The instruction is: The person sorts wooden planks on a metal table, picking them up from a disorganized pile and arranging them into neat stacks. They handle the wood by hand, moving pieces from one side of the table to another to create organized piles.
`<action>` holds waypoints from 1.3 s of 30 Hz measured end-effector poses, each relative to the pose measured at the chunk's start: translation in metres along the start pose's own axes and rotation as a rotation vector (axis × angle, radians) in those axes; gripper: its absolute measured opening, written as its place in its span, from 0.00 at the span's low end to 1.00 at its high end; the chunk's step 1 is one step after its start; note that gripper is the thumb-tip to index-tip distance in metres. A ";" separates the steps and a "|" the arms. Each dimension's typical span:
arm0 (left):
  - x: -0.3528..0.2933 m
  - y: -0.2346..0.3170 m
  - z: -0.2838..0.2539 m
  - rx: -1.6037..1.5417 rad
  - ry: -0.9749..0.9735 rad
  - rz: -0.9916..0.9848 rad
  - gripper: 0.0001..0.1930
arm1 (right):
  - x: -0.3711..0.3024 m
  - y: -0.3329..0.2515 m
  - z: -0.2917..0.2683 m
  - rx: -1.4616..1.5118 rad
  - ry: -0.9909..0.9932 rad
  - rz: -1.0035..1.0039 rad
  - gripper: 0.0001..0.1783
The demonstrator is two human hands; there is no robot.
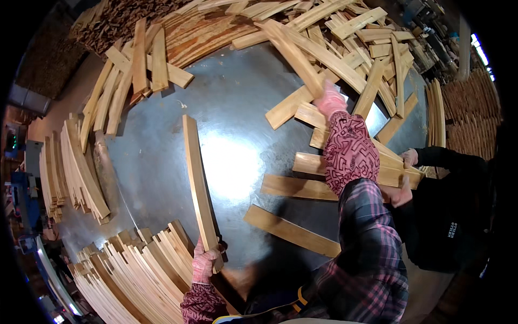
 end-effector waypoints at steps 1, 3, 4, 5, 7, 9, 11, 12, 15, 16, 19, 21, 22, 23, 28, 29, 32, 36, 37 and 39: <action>0.003 -0.002 -0.003 -0.105 -0.028 0.006 0.35 | -0.019 -0.037 -0.010 0.026 0.104 -0.197 0.53; 0.012 -0.001 -0.002 -0.303 -0.091 0.011 0.35 | -0.048 -0.106 -0.048 0.107 0.167 -0.225 0.53; 0.015 0.017 0.008 -0.246 -0.071 0.034 0.38 | -0.049 -0.133 -0.045 0.161 0.289 -0.409 0.53; 0.025 0.025 0.012 -0.312 -0.132 0.094 0.37 | -0.050 -0.158 -0.045 0.212 0.416 -0.592 0.53; 0.047 0.040 0.020 -0.445 -0.269 0.214 0.35 | -0.071 -0.217 -0.055 0.370 0.342 -0.815 0.54; 0.066 0.065 0.045 -0.340 -0.129 0.284 0.37 | -0.119 -0.267 -0.051 0.599 -0.229 -0.637 0.50; 0.075 0.079 0.069 -0.246 -0.091 0.302 0.38 | -0.179 -0.285 0.005 0.701 -0.325 -0.607 0.47; 0.079 0.082 0.079 -0.207 -0.133 0.276 0.38 | -0.209 -0.285 0.030 0.714 -0.429 -0.556 0.46; 0.074 0.087 0.090 -0.118 -0.032 0.172 0.39 | -0.206 -0.285 0.019 0.342 -0.668 -0.839 0.46; 0.076 0.077 0.063 -0.094 0.023 0.144 0.37 | -0.186 -0.275 -0.001 0.303 -0.603 -0.805 0.45; 0.050 0.061 0.043 0.059 0.126 0.073 0.33 | -0.018 -0.141 -0.019 -0.012 0.464 -0.616 0.39; 0.047 0.033 0.002 0.193 0.086 0.099 0.33 | 0.062 -0.031 -0.058 -0.209 0.151 -0.144 0.27; 0.046 0.019 -0.019 0.423 0.190 0.111 0.36 | 0.048 -0.014 -0.085 -0.229 0.124 -0.051 0.32; 0.052 0.012 -0.020 0.664 0.257 0.124 0.38 | 0.050 0.060 -0.070 -0.351 0.302 0.048 0.41; 0.035 0.077 0.044 1.264 0.683 0.744 0.46 | -0.067 -0.043 -0.039 0.090 -0.431 -0.097 0.31; 0.043 0.104 0.085 0.940 0.507 0.799 0.44 | -0.110 -0.049 -0.041 0.371 -0.570 -0.055 0.25; 0.090 0.102 0.169 -0.246 -0.377 0.188 0.31 | -0.198 -0.081 -0.055 0.598 -0.778 -0.219 0.32; 0.096 0.106 0.183 -0.088 -0.508 -0.065 0.29 | -0.114 -0.007 -0.033 0.227 -0.194 -0.049 0.35; 0.080 0.111 0.175 0.097 -0.403 -0.008 0.30 | -0.095 0.027 -0.044 0.181 -0.005 0.168 0.35; 0.062 0.112 0.146 0.664 -0.092 0.256 0.33 | -0.067 0.076 -0.020 0.021 -0.209 0.586 0.40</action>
Point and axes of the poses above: each hand's wrist, its own x-axis towards the middle knuckle, its own z-axis out of the palm, y = z × x, the point moved 3 cm from there along x, towards the middle knuckle
